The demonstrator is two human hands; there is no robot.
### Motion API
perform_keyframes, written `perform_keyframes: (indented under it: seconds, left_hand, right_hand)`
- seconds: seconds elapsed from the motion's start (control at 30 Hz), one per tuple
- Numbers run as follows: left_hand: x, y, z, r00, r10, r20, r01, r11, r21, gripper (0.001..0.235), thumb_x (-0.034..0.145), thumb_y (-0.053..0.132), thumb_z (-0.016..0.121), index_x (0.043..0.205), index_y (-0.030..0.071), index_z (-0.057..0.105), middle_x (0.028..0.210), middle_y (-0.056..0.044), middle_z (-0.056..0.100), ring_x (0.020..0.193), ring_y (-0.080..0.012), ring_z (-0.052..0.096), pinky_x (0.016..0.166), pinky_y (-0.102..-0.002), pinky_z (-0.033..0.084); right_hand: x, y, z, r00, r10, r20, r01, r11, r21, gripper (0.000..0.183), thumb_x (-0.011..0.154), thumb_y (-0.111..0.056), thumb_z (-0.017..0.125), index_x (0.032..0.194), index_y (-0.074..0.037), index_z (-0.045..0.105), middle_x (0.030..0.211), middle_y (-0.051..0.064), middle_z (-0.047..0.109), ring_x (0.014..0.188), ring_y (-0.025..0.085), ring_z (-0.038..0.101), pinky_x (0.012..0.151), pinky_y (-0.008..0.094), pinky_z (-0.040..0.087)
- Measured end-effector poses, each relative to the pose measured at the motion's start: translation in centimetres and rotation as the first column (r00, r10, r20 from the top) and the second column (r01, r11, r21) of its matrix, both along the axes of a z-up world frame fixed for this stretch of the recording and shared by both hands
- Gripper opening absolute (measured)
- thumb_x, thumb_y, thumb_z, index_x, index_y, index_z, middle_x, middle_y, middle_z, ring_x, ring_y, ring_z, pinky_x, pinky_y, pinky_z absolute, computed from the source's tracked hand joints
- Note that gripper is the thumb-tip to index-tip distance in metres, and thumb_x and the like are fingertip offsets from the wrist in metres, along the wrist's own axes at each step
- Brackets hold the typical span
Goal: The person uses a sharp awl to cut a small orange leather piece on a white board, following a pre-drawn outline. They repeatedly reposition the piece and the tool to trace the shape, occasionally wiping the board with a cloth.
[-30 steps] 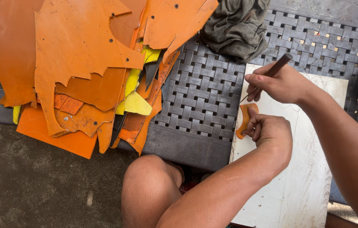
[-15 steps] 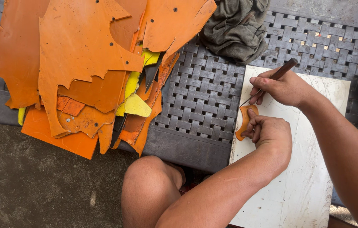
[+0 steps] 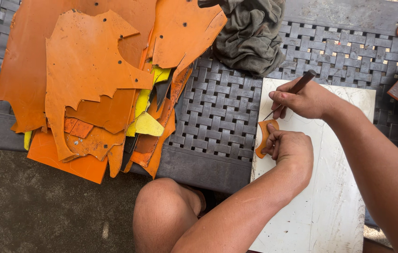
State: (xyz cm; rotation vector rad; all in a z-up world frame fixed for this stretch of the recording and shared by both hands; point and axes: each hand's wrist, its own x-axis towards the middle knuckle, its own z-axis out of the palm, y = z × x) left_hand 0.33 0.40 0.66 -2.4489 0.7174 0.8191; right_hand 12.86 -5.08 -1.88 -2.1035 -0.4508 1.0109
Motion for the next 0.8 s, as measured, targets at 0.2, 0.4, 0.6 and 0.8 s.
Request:
perform_keyframes:
  seconds: [0.2, 0.4, 0.6, 0.8]
  left_hand:
    - [-0.3, 0.6, 0.6, 0.994, 0.104, 0.025, -0.101, 0.990, -0.094, 0.047, 0.080, -0.002, 0.072, 0.122, -0.022, 0.065, 0.084, -0.018, 0.074, 0.052, -0.0161, 0.065, 0.053, -0.032, 0.055]
    - [-5.7, 1.4, 1.9, 0.979, 0.189, -0.076, -0.200, 0.959, -0.199, 0.032, 0.087, 0.011, 0.068, 0.113, -0.007, 0.073, 0.124, -0.034, 0.064, 0.099, -0.0373, 0.068, 0.097, -0.055, 0.050]
    - [-12.6, 2.9, 0.3, 0.925, 0.379, 0.004, -0.325, 0.798, -0.508, 0.023, 0.083, 0.009, 0.073, 0.104, -0.002, 0.072, 0.153, -0.036, 0.041, 0.132, -0.0437, 0.050, 0.104, -0.054, 0.048]
    - [-12.0, 3.6, -1.4, 0.865, 0.497, -0.076, -0.435, 0.666, -0.606, 0.071, 0.091, -0.004, 0.068, 0.156, -0.004, 0.041, 0.119, -0.029, 0.061, 0.116, -0.0350, 0.058, 0.108, -0.047, 0.048]
  right_hand:
    - [-1.1, -4.4, 6.2, 0.946, -0.119, 0.302, 0.170, 0.974, -0.151, 0.044, 0.105, -0.037, 0.058, 0.087, -0.001, 0.076, 0.078, 0.012, 0.079, 0.073, 0.020, 0.073, 0.068, 0.039, 0.057]
    - [-13.9, -12.6, 7.4, 0.675, -0.578, 0.459, 0.511, 0.814, 0.275, 0.045, 0.114, -0.030, 0.058, 0.089, 0.005, 0.071, 0.088, 0.015, 0.076, 0.090, 0.022, 0.076, 0.086, 0.034, 0.059]
    - [-23.1, -12.9, 3.4, 0.636, -0.731, 0.248, 0.763, 0.644, -0.060, 0.033, 0.104, -0.031, 0.061, 0.102, -0.001, 0.075, 0.096, 0.017, 0.079, 0.093, 0.027, 0.077, 0.085, 0.039, 0.059]
    - [-22.4, -11.9, 2.2, 0.728, -0.511, 0.457, 0.519, 0.846, 0.119, 0.028, 0.101, -0.029, 0.058, 0.116, -0.010, 0.072, 0.125, 0.011, 0.073, 0.112, 0.026, 0.071, 0.093, 0.039, 0.056]
